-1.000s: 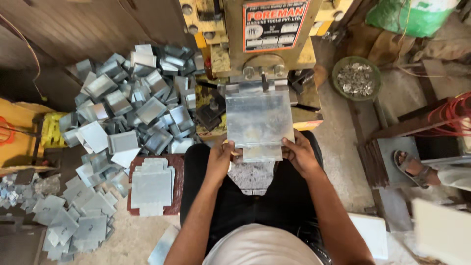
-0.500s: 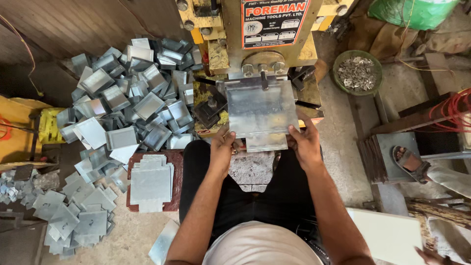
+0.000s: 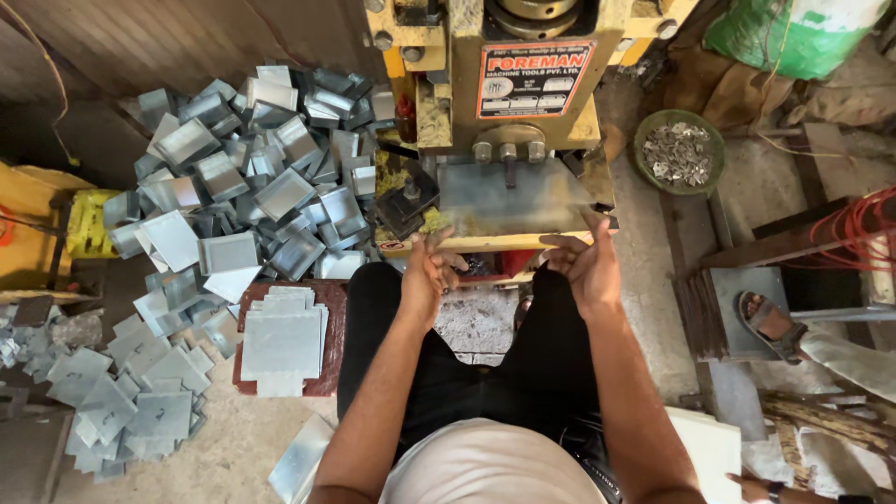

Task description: The person sits on the floor in a workshop and repeatedly places flat metal sheets into a hydraulic press machine. They operate the press to shape the metal, then remove the finished pieces and stack them on a wooden board to their left. The process is repeated continuously with a pile of raw metal sheets nearby.

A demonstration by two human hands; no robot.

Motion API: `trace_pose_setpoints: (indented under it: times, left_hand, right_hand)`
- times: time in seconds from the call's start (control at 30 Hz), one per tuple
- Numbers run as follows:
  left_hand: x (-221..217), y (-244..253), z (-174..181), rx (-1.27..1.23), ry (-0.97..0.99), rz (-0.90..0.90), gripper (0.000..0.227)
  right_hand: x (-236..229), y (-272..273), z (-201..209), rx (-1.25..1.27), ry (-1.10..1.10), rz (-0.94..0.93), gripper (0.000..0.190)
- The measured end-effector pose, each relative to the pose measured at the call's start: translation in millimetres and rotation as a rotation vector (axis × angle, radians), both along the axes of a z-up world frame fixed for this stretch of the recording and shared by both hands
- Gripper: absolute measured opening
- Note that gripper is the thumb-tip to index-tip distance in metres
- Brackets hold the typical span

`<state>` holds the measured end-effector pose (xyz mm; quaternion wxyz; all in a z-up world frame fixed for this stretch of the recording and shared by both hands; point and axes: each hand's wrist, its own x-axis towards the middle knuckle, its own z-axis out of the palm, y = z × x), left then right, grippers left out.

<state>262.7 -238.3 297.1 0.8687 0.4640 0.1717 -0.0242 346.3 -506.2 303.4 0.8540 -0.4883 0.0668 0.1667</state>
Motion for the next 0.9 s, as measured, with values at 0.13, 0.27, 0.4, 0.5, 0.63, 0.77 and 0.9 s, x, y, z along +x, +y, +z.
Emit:
trace_pose_setpoints:
  times: [0.13, 0.27, 0.4, 0.5, 0.63, 0.77, 0.9]
  left_hand:
    - [-0.4, -0.1, 11.7, -0.027, -0.119, -0.013, 0.077]
    - [3.1, -9.8, 13.8, -0.065, -0.322, -0.055, 0.079]
    - [5.4, -20.8, 14.4, 0.029, -0.424, -0.097, 0.084]
    - [-5.8, -29.1, 12.2, 0.127, -0.247, -0.208, 0.091]
    - [-5.2, -46.6, -22.6, -0.112, -0.303, -0.307, 0.090]
    - [-7.4, -69.1, -57.3, -0.481, -0.403, -0.323, 0.071]
    - [6.3, -71.7, -69.8, -0.066, -0.075, -0.051, 0.070]
  right_hand:
    - [30.7, 10.3, 24.7, -0.066, 0.147, -0.006, 0.073]
    - [68.8, 14.9, 4.4, 0.054, 0.146, -0.019, 0.047]
    - [67.6, 2.0, -2.8, -0.061, 0.120, -0.025, 0.019]
    - [47.0, -3.1, -1.5, -0.112, 0.004, -0.061, 0.016]
    - [-3.5, -2.7, 1.5, -0.070, -0.007, -0.217, 0.012]
    - [-92.0, 21.0, 36.8, 0.153, 0.033, 0.469, 0.032]
    - [-115.4, 2.0, 73.4, 0.121, -0.292, 0.925, 0.040]
